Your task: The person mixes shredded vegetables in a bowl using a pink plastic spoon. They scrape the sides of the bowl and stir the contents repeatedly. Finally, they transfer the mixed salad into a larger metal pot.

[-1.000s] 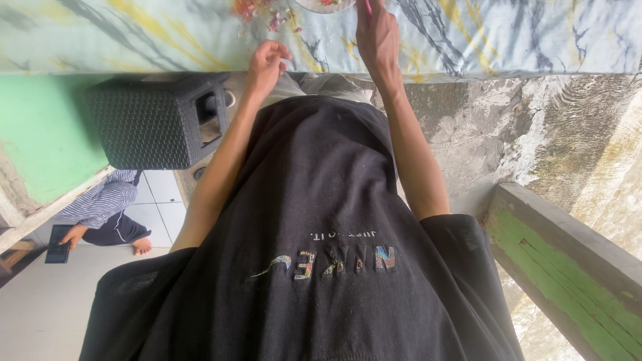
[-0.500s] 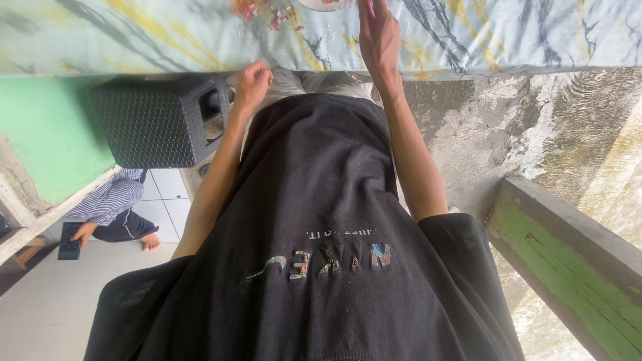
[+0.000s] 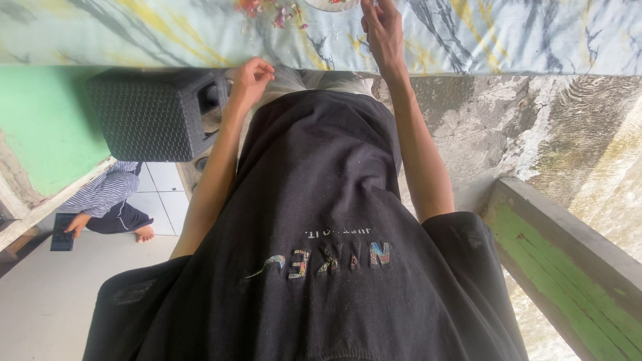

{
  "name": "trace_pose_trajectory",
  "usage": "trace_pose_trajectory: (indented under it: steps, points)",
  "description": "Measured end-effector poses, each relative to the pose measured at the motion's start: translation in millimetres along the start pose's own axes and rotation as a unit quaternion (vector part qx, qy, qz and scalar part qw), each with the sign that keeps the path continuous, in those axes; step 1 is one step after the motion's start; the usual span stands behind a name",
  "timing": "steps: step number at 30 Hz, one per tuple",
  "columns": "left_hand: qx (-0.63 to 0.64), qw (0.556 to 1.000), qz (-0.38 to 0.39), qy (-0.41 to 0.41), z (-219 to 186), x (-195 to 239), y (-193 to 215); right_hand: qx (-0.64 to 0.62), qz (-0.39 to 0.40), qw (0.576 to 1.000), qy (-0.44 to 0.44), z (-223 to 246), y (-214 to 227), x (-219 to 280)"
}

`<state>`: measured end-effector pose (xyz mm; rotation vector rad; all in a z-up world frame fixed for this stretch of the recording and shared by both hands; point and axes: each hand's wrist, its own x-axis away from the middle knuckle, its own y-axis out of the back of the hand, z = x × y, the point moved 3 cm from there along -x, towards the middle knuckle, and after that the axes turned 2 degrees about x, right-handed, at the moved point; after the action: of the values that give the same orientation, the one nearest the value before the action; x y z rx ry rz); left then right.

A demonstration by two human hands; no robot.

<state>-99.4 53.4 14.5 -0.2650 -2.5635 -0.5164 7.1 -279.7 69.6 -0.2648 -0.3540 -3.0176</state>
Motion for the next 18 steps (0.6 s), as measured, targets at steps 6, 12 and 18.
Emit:
trace_pose_trajectory:
  steps: [6,12,18]
  points:
    - [0.040,0.995,0.012,0.094,-3.5,0.6,1.9,-0.046,-0.016,0.999,-0.024,-6.9,2.9,-6.2]
    - [-0.010,0.998,0.007,0.058,-4.0,-7.0,2.3,0.010,-0.011,1.000,0.009,-10.3,18.4,-13.7]
    - [0.117,0.990,0.053,0.066,-12.9,-22.1,2.3,0.140,-0.049,0.987,0.069,7.1,27.9,-18.7]
